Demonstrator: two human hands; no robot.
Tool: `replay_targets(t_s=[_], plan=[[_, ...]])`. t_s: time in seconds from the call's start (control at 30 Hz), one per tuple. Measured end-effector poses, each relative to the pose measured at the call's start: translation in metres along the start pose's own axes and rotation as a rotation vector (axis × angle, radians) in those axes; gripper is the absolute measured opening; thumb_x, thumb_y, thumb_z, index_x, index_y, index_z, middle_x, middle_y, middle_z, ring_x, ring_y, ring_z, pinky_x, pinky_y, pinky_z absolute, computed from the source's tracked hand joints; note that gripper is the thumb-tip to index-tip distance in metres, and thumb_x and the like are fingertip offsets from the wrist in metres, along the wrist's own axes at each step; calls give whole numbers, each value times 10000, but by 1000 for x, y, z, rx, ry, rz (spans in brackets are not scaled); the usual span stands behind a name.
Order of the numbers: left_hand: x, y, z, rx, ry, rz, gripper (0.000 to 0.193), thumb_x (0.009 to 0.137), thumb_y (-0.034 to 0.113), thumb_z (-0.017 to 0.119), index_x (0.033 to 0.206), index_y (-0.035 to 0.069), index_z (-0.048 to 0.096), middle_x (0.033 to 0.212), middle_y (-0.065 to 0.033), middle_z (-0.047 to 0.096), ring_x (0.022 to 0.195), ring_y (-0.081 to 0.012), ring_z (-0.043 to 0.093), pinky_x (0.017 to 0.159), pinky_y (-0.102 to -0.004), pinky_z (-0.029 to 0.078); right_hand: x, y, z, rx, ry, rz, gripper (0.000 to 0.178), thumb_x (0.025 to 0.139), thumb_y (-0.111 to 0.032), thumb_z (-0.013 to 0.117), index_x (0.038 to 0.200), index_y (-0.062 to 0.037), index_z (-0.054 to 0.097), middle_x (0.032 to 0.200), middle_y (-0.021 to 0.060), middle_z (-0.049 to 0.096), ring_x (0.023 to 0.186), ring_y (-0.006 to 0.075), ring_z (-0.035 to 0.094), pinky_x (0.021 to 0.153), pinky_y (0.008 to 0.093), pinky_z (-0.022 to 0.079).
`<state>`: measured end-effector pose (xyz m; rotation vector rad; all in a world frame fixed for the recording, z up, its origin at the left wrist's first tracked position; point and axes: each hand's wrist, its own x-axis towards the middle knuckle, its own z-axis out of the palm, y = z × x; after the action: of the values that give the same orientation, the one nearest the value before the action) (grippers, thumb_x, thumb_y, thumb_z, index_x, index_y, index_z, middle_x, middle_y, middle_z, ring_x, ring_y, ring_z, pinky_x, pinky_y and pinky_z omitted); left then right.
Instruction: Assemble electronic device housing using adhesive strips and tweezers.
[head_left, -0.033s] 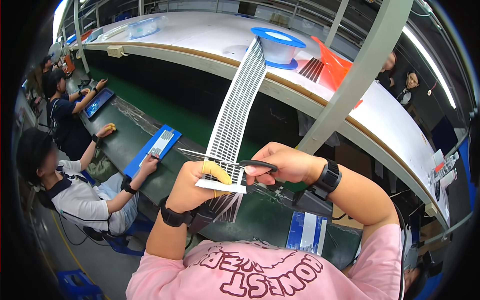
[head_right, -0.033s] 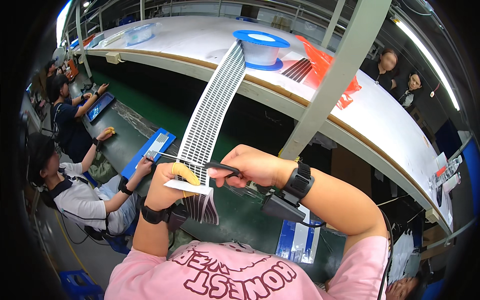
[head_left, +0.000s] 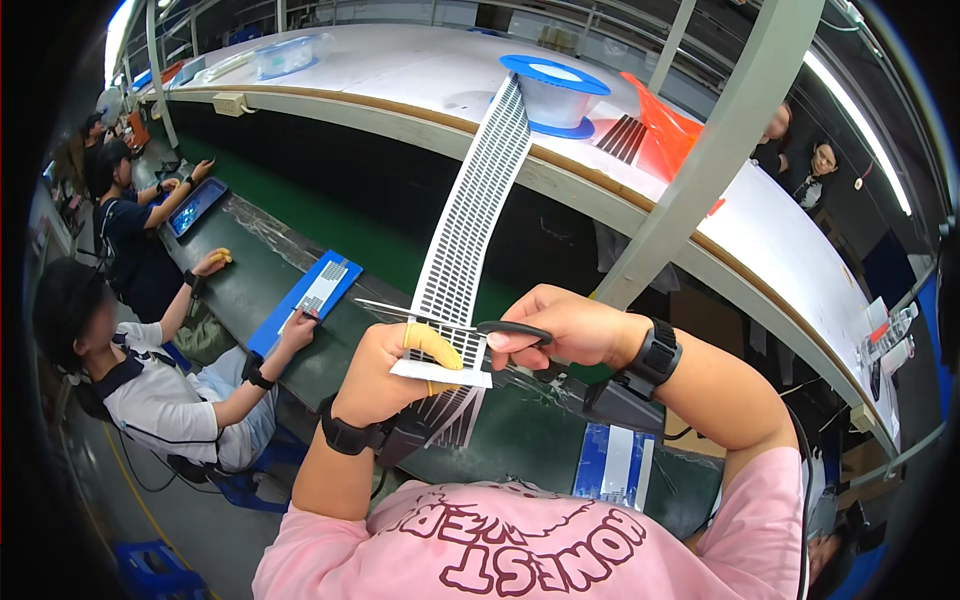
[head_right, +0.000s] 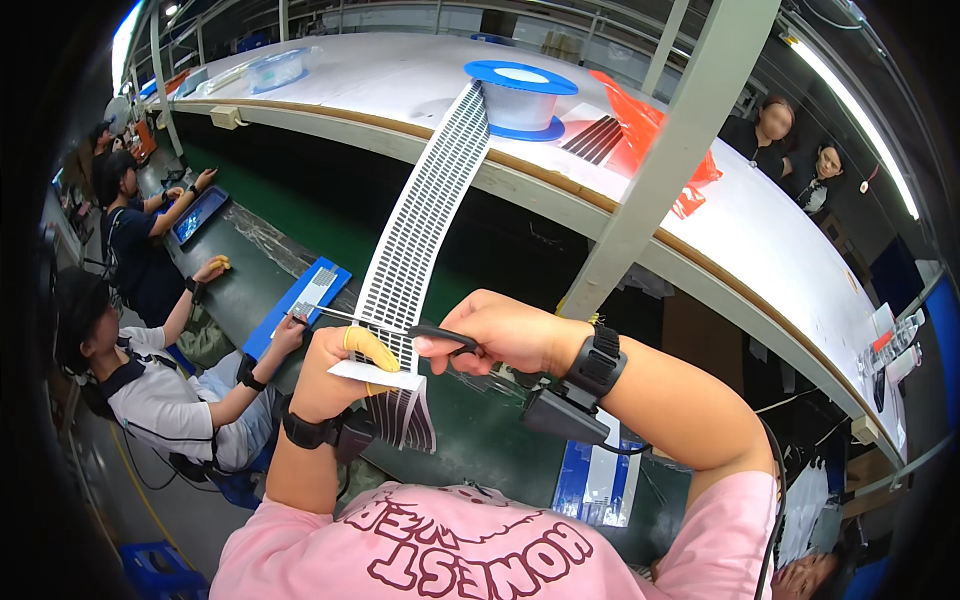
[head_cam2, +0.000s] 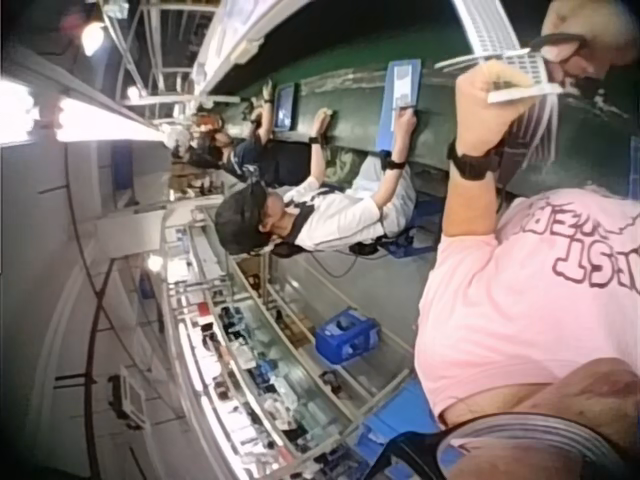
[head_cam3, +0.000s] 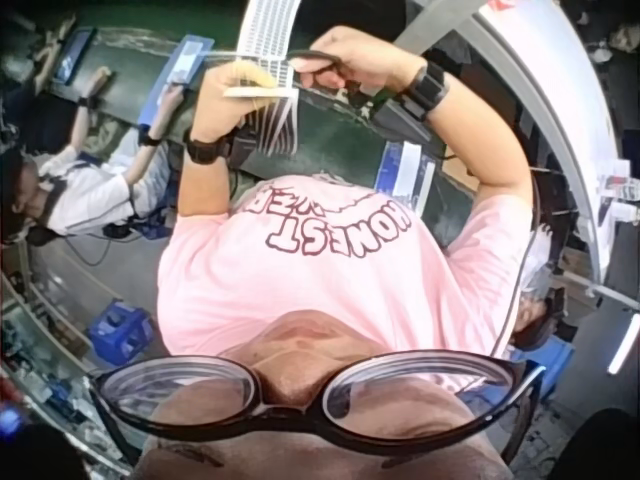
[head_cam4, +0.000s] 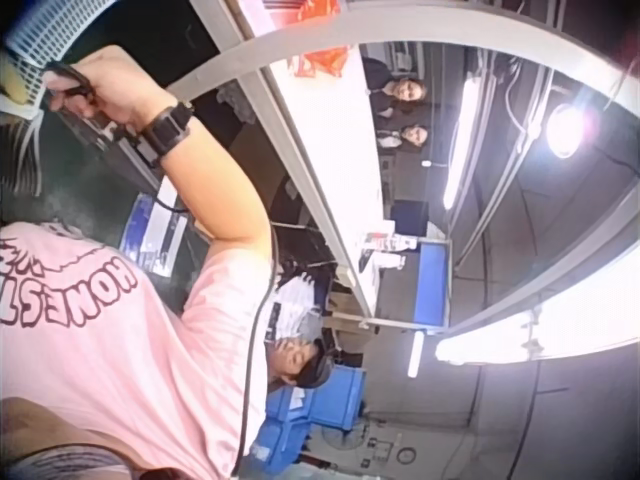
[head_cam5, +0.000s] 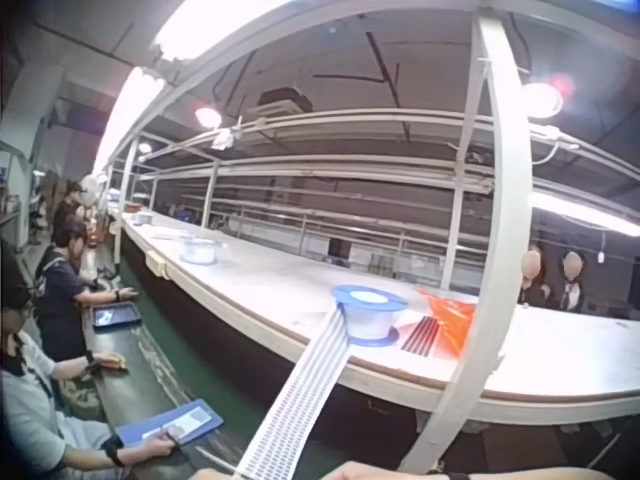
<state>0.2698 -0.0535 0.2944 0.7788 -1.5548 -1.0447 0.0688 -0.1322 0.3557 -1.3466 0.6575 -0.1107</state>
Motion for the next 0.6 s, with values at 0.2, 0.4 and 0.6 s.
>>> replay_targets(t_s=[0.2,0.4,0.6], plan=[[-2,-2,2,21,-32,-42,166,636,-70,675,767,10,610,768,-40,616,692,-95,577,626,-210,461,-2,4,-4,-20,6,32,270,770,-240,643,715,23,627,493,-23,464,436,41,375,437,198,264],[-3,-8,6,-14,-29,-110,176,634,-77,681,772,6,611,797,-52,622,714,-94,578,642,-216,464,-3,11,-1,-4,54,15,358,718,-327,691,599,-8,583,440,-30,421,383,37,335,387,192,216],[-1,-15,6,30,-45,-108,177,626,-70,695,763,8,615,787,-55,629,708,-103,587,645,-220,469,2,22,-8,25,73,47,294,743,-274,673,646,-2,612,481,-23,472,410,37,352,410,186,233]])
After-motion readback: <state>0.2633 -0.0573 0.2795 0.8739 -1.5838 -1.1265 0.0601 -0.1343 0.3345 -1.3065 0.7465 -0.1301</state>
